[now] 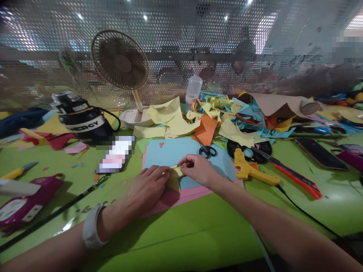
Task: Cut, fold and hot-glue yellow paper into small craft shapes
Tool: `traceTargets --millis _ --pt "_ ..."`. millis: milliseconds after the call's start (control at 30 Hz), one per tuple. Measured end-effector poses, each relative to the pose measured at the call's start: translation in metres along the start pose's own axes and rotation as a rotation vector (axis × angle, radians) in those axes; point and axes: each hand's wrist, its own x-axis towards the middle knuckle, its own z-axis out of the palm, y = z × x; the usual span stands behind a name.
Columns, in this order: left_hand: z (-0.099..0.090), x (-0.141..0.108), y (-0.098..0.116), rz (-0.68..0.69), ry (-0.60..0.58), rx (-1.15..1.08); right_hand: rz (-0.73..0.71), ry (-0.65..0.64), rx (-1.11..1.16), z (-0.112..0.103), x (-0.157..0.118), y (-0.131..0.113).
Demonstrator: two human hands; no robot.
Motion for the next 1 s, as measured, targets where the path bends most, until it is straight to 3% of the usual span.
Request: traceTargets --millis 433,1000 --pt "0.0 -0.001 0.0 -0.003 0.009 0.06 0.034 -0.03 0.083 0.0 -0.002 -0.004" --pt "0.003 -0.001 0.0 0.009 0.032 0.064 -0.05 0.085 -0.02 0.004 0.001 0.007"
